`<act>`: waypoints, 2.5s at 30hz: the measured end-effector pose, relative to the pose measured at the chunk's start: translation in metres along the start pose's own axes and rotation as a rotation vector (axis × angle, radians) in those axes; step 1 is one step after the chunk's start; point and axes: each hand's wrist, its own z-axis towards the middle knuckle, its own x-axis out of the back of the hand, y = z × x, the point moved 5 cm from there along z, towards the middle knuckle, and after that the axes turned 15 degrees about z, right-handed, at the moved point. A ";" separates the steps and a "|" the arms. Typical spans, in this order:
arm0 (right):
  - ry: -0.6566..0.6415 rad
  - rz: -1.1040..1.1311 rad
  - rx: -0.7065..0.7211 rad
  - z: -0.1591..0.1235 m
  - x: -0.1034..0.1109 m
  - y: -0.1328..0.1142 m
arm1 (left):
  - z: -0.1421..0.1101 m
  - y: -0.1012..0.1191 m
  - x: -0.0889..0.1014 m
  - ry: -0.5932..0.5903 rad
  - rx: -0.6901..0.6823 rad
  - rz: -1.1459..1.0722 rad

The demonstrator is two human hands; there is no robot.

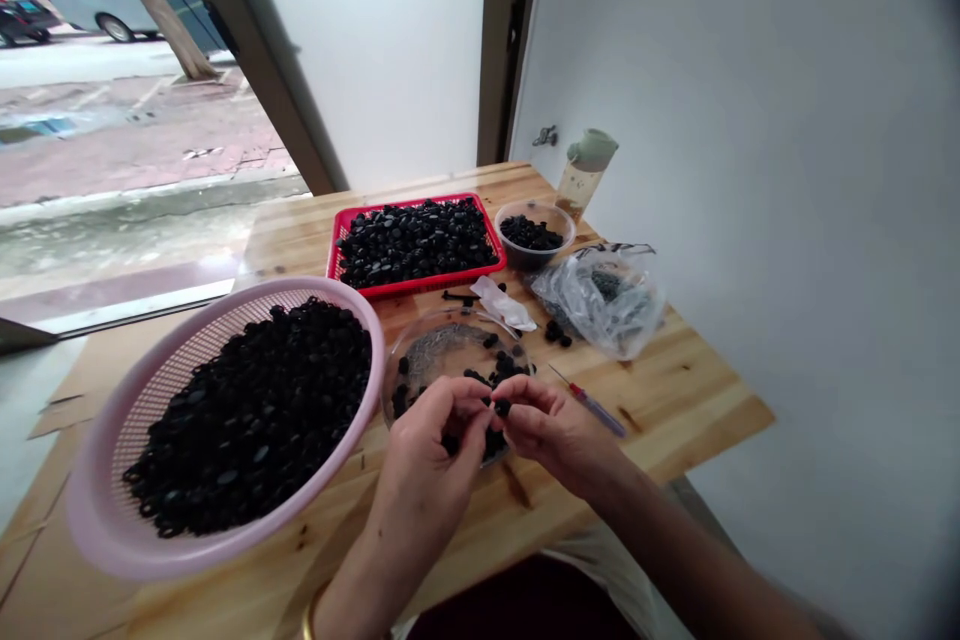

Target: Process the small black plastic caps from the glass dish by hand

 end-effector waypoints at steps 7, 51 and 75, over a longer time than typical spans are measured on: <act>-0.016 -0.075 0.017 0.003 0.003 0.004 | -0.003 0.005 0.004 0.025 -0.050 0.145; 0.013 -0.387 0.090 -0.009 -0.019 0.022 | -0.054 -0.066 0.126 0.046 0.193 0.569; 0.012 -0.408 0.311 -0.023 0.003 0.015 | -0.049 -0.036 -0.015 0.068 0.267 -0.251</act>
